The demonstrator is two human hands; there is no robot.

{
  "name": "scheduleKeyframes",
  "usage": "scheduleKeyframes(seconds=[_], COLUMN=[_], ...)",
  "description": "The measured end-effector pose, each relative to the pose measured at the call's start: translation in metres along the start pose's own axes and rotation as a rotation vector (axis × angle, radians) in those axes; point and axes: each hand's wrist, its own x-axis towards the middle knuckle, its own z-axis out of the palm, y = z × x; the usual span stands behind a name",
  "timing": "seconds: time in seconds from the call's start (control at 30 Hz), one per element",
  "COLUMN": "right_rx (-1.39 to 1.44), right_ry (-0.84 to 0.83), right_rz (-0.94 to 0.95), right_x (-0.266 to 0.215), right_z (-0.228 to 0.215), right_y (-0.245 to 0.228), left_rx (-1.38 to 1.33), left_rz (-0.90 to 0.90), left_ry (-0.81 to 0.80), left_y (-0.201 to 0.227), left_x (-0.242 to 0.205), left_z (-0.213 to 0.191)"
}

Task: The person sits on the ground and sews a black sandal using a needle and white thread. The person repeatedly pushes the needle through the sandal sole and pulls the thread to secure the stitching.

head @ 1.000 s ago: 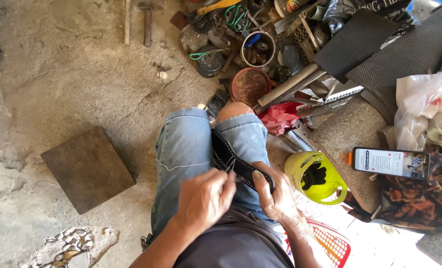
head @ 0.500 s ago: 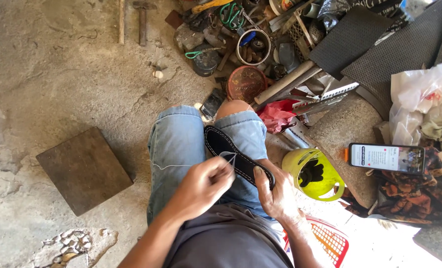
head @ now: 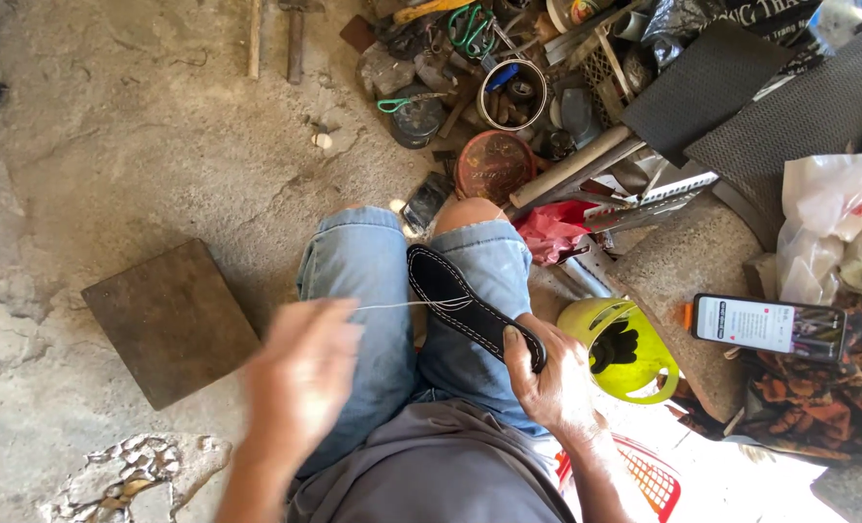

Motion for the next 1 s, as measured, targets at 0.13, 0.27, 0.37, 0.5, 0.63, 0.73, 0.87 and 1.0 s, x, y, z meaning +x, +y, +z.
scheduleKeyframes(seconds=[0.13, 0.27, 0.37, 0.5, 0.63, 0.73, 0.87, 1.0], right_rx=[-0.053, -0.048, 0.043, 0.211, 0.921, 1.147, 1.527, 1.943], right_ry=[0.072, 0.026, -0.034, -0.532, -0.22, 0.225, 0.363, 0.239], right_rz=[-0.026, 0.068, 0.081, 0.327, 0.143, 0.333, 0.325, 0.053], right_x=[-0.003, -0.006, -0.006, -0.015, -0.006, 0.01, 0.01, -0.009], right_z=[0.006, -0.001, -0.005, -0.012, -0.01, -0.01, -0.007, -0.004], right_y=[0.005, 0.001, -0.002, 0.057, 0.117, 0.104, 0.111, 0.106], left_rx=[0.051, 0.094, -0.052, -0.024, -0.035, -0.013, -0.015, -0.073], left_rz=[0.031, 0.079, 0.131, 0.192, 0.189, 0.227, 0.242, 0.269], left_ry=[-0.243, -0.362, -0.302, -0.172, -0.188, -0.158, -0.151, -0.176], left_y=[0.025, 0.033, 0.043, 0.047, 0.038, 0.037, 0.041, 0.042], left_x=[0.017, 0.011, 0.005, -0.003, -0.01, -0.011, -0.006, -0.006], left_z=[0.06, 0.085, 0.092, 0.102, 0.109, 0.111, 0.107, 0.105])
